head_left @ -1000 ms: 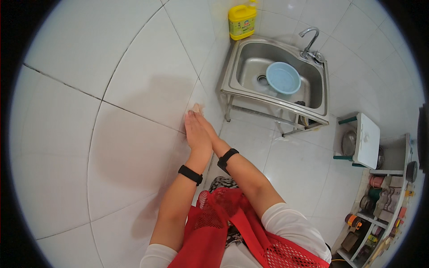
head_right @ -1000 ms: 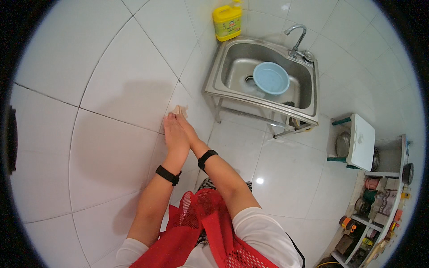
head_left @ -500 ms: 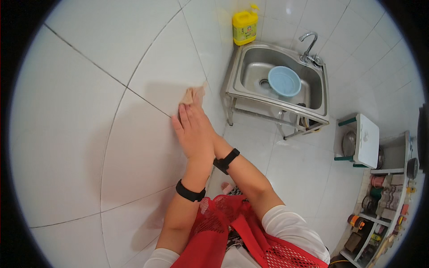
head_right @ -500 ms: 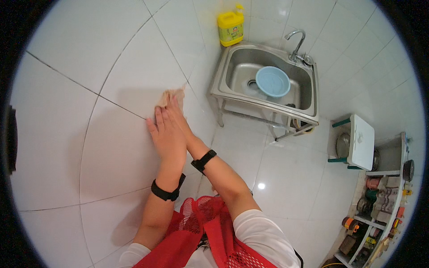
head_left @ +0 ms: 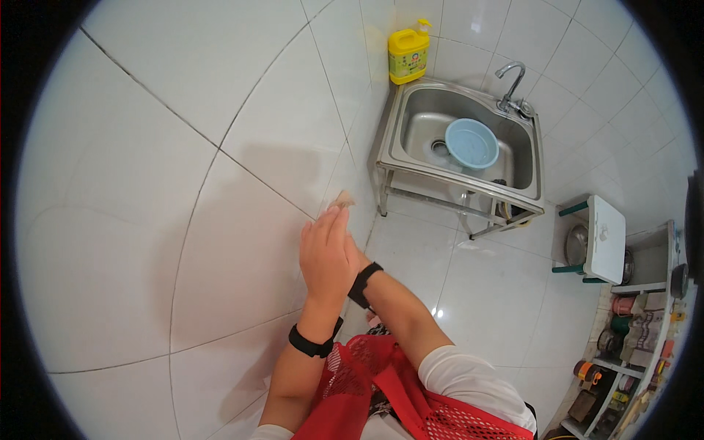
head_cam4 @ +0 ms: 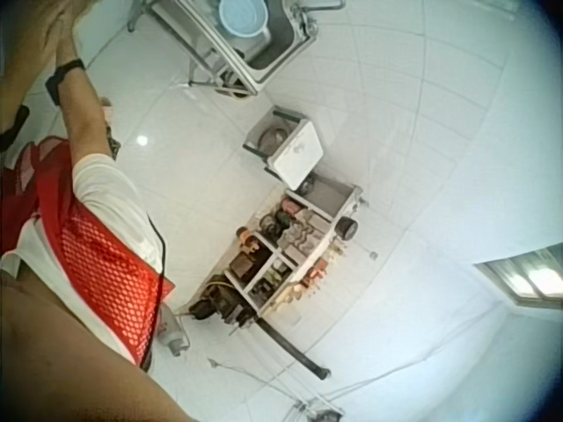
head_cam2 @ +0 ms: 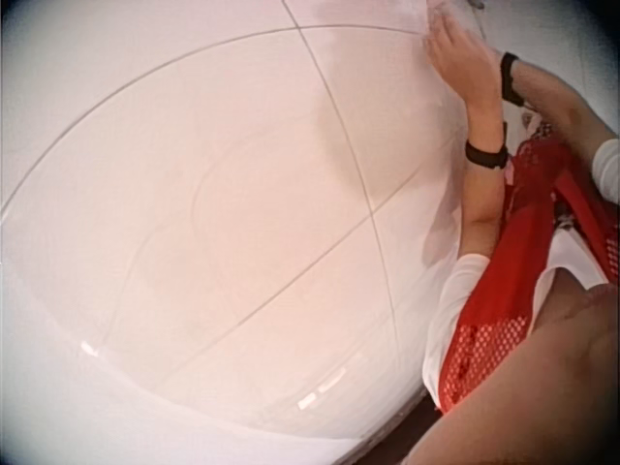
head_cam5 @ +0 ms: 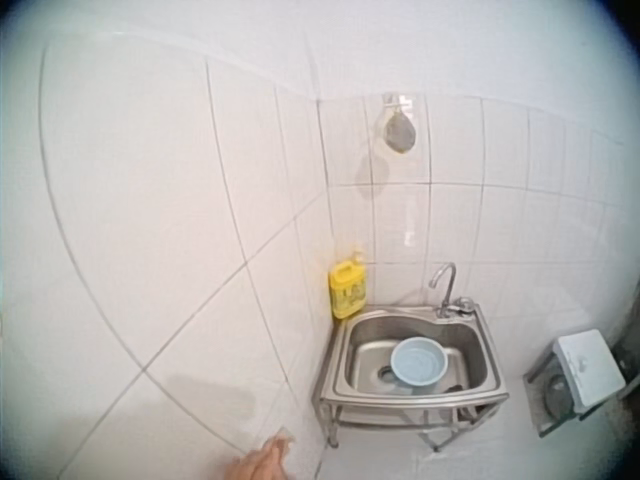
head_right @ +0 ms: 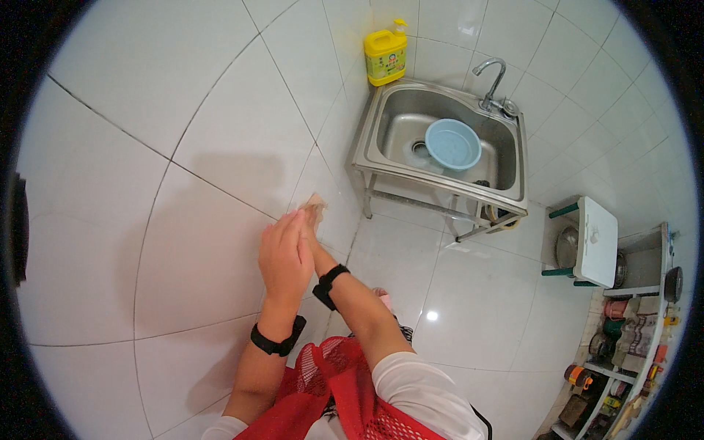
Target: Cleaning a tiled wall using a cloth and liquid detergent.
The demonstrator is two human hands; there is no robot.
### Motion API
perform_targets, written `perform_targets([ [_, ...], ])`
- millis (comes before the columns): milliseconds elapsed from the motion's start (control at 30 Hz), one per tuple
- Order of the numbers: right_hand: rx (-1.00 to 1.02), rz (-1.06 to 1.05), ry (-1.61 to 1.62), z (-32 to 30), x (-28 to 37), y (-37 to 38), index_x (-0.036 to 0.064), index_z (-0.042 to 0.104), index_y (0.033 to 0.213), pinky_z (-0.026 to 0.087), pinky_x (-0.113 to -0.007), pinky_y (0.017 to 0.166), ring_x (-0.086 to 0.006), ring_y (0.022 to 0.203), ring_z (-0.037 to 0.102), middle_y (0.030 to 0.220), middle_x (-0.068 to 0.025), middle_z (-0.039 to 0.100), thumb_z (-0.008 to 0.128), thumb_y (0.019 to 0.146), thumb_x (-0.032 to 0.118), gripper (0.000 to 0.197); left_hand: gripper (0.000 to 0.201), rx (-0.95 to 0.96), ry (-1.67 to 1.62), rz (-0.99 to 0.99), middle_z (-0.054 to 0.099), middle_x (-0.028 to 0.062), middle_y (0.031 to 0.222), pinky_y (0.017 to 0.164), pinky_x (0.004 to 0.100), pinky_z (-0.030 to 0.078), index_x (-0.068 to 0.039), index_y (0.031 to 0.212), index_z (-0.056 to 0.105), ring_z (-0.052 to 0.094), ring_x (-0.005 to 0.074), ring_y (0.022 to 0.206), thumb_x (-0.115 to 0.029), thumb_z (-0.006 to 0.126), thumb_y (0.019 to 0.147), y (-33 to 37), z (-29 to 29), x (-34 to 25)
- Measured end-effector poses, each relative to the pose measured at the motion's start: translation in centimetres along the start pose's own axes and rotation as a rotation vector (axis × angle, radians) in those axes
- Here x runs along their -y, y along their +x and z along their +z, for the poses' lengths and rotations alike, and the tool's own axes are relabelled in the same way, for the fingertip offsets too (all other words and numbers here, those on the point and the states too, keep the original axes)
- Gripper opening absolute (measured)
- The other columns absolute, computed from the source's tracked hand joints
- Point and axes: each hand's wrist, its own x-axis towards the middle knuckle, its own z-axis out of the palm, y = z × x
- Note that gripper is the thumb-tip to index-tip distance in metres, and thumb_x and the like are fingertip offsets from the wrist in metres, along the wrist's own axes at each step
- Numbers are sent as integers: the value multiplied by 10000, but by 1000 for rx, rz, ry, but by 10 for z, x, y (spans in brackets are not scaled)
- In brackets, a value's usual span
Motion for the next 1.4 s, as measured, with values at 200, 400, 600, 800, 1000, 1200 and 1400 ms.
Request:
perform_targets([
  [200,21,-321,-567,13,-12,5,-50,408,1314,225,-440,1091,-377,1259,319,1361,-216,378,410,924,302,526,296,-164,-203,41,668,152,1086,885,395,484,-7,1091,653,621,322,1013,7,548,814,-4,-1,-5],
  [400,35,-784,-766,63,73,92,-72,454,1254,219,-455,1097,-401,1262,331,1332,-261,403,433,889,252,489,304,-231,-279,34,675,140,1057,856,375,491,-1,1079,654,633,303,959,37,542,800,-19,-7,2],
  [600,81,-547,-378,16,88,186,-45,341,1368,195,-399,1122,-337,1319,294,1411,-214,351,383,946,308,552,296,-224,-287,16,670,149,1037,843,371,489,1,1075,658,628,302,940,35,547,802,-39,19,15],
  [800,-95,-458,-425,-50,-2,211,-63,220,1456,134,-370,1161,-349,1424,172,1530,-232,211,351,973,358,654,288,-258,-302,-70,664,153,1031,839,371,491,11,1073,656,624,301,938,33,534,813,-61,75,27],
  [1000,6,-421,-443,-54,-78,134,-49,244,1455,91,-400,1174,-365,1438,142,1517,-237,234,369,951,312,632,276,-329,-309,-125,664,153,1031,849,371,490,21,1071,652,625,301,947,29,527,824,-82,113,47],
  [1200,421,-1194,-695,-19,-35,104,-27,270,1454,18,-556,1131,-411,1445,53,1532,-214,203,480,854,235,688,257,-485,-327,-81,666,148,1039,854,377,489,20,1046,655,625,298,943,20,522,825,-100,140,74],
  [1400,612,-1045,-676,14,86,185,-4,198,1479,48,-611,1110,-395,1457,43,1590,-174,57,502,855,323,768,240,-541,-470,-24,675,138,1022,890,381,475,-11,1016,665,630,301,955,-11,568,796,-96,200,67],
])
